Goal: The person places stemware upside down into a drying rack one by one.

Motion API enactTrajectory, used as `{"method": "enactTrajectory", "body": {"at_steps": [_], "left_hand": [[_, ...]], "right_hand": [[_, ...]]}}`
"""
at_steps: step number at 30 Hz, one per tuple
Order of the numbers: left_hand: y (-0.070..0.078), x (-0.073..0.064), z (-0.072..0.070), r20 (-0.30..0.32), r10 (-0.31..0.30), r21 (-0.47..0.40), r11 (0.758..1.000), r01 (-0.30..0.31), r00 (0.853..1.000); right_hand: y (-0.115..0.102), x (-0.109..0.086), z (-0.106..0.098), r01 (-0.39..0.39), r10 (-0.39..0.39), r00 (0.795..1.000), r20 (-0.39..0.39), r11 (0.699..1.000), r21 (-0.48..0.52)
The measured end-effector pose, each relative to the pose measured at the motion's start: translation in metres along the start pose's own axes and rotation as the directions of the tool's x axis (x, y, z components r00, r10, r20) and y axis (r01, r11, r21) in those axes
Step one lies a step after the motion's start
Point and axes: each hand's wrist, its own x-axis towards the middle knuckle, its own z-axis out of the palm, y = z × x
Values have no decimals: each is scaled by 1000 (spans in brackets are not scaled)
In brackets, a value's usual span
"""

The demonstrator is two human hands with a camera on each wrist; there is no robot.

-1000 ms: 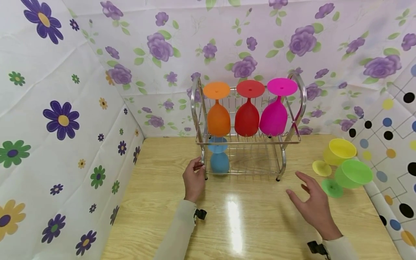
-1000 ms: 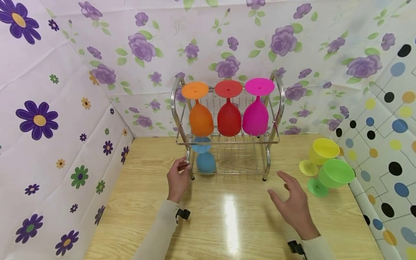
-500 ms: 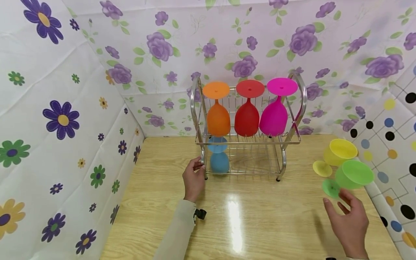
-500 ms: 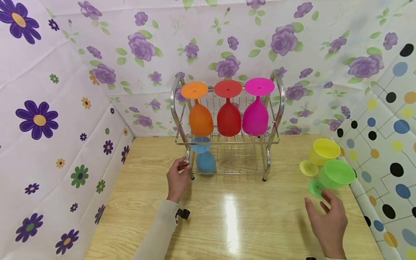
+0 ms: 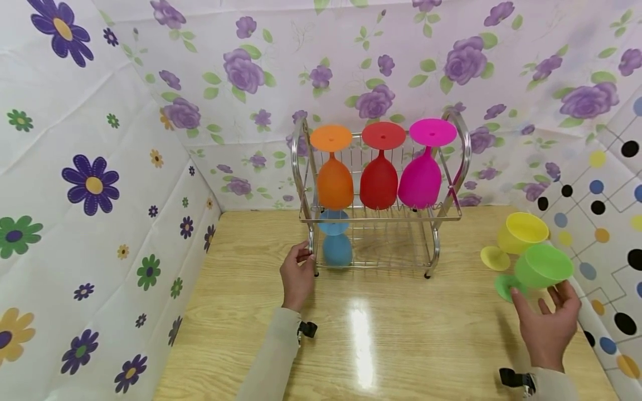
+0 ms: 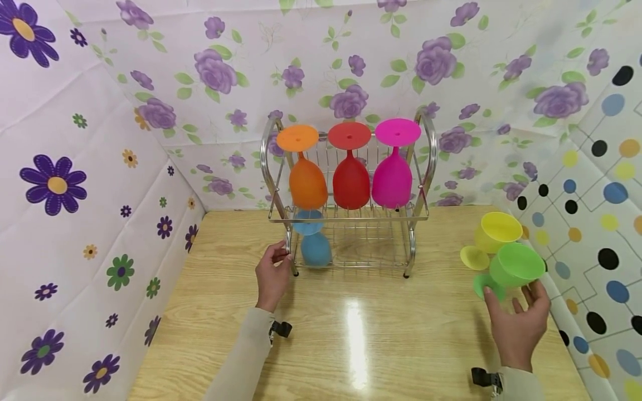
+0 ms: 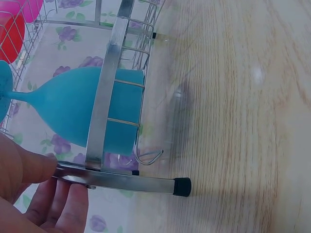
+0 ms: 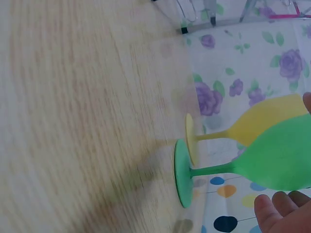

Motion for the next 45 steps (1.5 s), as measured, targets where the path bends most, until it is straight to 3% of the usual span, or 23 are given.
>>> {"method": "enactTrajectory", "body": {"at_steps": [9,15,20,26,35,45], "left_hand": [[0,0,-1,9,-5,-19,1000,5,1000],[-1,1,-1,13,-14,-13,1000,14,1000],[1,1,-2,16,-8,-13,1000,8,1000],[4,1,-2,24,-21,7,1000,21,999],[7,1,-5,20,-40,12,999,40,999],[7,-2,-11,24,-18,2,1000,18,1000]], "right_hand": [[-8,23,9,-72,75,997,-10,986,153],[-9,31,12,-35,43,999,-29,972,231],[-9,33,13,-17,22,1000,-22,980,200],[-9,24,9,-31,31,1000,2,987,156],[-25,-2,8,67,-69,997,44,997,31],[-44,-25,12,194,-202,971,126,978,69]]}}
